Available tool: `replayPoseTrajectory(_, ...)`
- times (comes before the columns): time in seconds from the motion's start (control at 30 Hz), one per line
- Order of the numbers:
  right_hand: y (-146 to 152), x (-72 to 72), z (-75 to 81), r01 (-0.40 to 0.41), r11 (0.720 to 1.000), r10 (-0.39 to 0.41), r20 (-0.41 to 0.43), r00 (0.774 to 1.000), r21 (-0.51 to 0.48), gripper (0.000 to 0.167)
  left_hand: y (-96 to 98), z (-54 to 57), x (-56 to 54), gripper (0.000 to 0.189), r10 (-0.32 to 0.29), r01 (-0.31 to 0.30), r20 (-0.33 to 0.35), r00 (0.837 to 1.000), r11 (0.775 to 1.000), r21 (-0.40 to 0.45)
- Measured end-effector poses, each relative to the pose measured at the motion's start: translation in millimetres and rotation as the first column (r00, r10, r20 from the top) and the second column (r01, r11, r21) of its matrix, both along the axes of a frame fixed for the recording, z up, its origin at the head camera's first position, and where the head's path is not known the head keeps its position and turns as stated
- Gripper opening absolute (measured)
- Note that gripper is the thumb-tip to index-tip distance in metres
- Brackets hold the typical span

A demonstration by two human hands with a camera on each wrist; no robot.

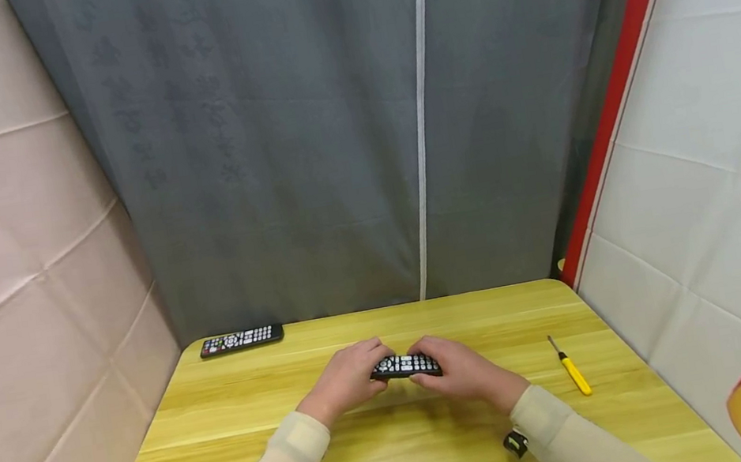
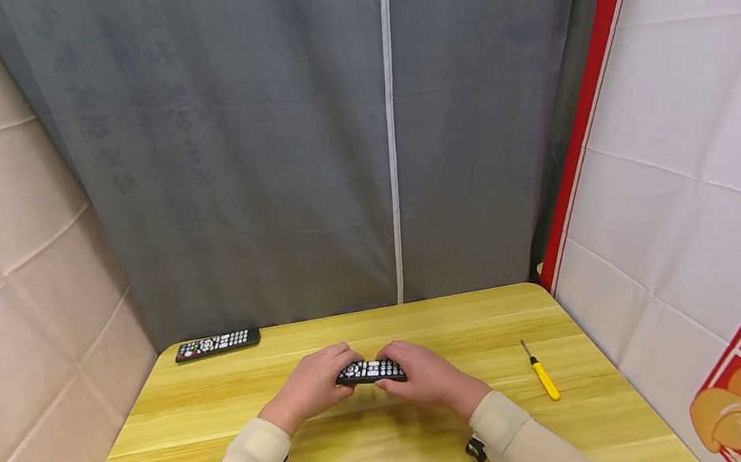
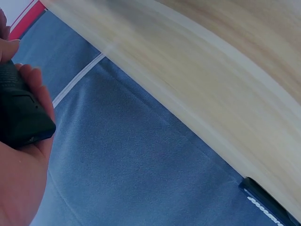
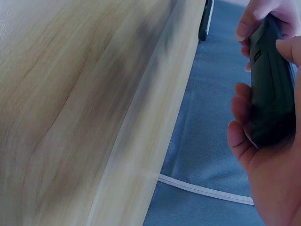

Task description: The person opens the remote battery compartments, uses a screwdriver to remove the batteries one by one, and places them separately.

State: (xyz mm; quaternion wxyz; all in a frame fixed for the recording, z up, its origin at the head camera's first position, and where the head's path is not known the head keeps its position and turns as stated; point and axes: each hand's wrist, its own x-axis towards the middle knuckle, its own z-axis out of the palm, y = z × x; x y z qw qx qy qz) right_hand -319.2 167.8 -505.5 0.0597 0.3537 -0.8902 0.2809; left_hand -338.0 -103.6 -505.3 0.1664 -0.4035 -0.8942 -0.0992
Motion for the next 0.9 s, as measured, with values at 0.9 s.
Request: replayPoseTrajectory(0.9,8.7,-5.8,4.6,0.043,0.968,0.095,0.516,0.851,-0.249,0.040,-3.8,5.5,3.8,0.035,0.032,-0.039,-0.131,0.991,0.998,-0.046)
